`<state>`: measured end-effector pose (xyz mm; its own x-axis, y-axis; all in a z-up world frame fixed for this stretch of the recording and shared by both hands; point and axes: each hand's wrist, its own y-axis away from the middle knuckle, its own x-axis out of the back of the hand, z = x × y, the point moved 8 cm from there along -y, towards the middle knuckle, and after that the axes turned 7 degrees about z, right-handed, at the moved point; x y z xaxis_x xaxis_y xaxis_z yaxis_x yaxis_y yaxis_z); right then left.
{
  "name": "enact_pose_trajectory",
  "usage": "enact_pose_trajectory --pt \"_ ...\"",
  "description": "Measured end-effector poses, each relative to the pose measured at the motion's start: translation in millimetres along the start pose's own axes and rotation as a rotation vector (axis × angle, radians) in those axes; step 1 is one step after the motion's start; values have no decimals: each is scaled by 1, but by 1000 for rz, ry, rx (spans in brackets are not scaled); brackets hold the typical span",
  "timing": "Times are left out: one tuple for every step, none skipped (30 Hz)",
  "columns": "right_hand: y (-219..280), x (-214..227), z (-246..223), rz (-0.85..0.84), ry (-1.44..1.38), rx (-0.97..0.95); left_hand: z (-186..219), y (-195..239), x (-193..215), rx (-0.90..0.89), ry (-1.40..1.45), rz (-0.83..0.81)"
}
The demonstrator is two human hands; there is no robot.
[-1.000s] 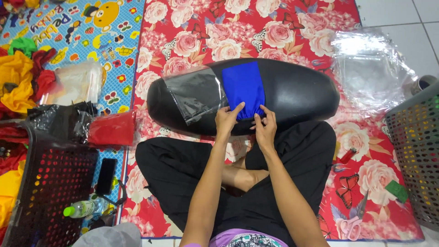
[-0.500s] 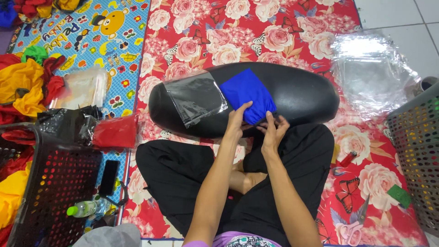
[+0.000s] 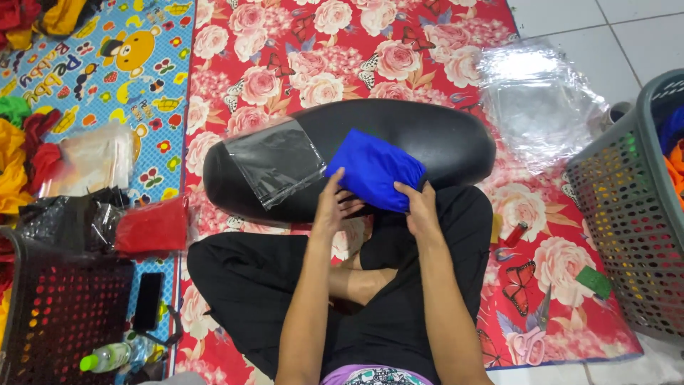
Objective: The person sits on the floor and cleans a blue cushion cover using a small sponge. They wipe the surface of the cover, then remove it from the black cushion. The person folds the blue cover and places it into a clear plastic bag.
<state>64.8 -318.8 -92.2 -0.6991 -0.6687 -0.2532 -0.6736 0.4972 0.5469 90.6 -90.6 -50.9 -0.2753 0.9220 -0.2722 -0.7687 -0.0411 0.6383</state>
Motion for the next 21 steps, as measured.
enact_pose_trajectory --pt "4 -1 -10 -90 33 43 6 3 1 23 63 -57" --pt "9 -2 -19 -184 70 83 11 7 4 47 130 -107" --pt "10 3 -23 -185 70 81 -4 -28 25 46 130 -105" --pt "13 3 -27 -263 103 90 -21 -59 42 60 161 -182" --pt "17 3 -29 -341 136 99 -39 -90 60 74 193 -260" --pt "17 7 -26 -344 145 86 -31 -73 63 80 200 -247" --pt "20 5 -25 -423 145 102 -18 -56 64 -10 51 -272" --pt "22 3 -23 -508 151 114 -7 -38 66 -99 -92 -288" --pt "25 4 -19 -518 165 98 -4 -26 67 -93 -79 -270" --pt "27 1 -17 -541 186 98 5 -14 68 -154 -119 -260" --pt "29 -2 -14 -564 207 98 15 -2 69 -213 -161 -248" --pt "35 -6 -13 -582 221 82 14 -4 76 -212 -147 -225" --pt "41 -10 -15 -577 213 101 15 -5 82 -230 -169 -219" --pt "46 -16 -19 -577 202 123 19 -8 88 -254 -194 -213" --pt "44 -21 -12 -598 212 111 22 -4 92 -258 -182 -190" --pt "38 -22 -8 -566 190 98 25 -2 93 -255 -187 -166" --pt "31 -23 -4 -533 169 84 28 -1 94 -251 -192 -143" --pt "36 -28 -5 -545 173 81 30 -5 99 -256 -186 -132" --pt "38 -29 -8 -504 129 71 36 -10 108 -327 -172 -59" --pt "39 -28 -10 -457 84 59 41 -14 116 -392 -162 12" --pt "33 -27 -7 -463 88 54 42 -17 120 -391 -159 20"
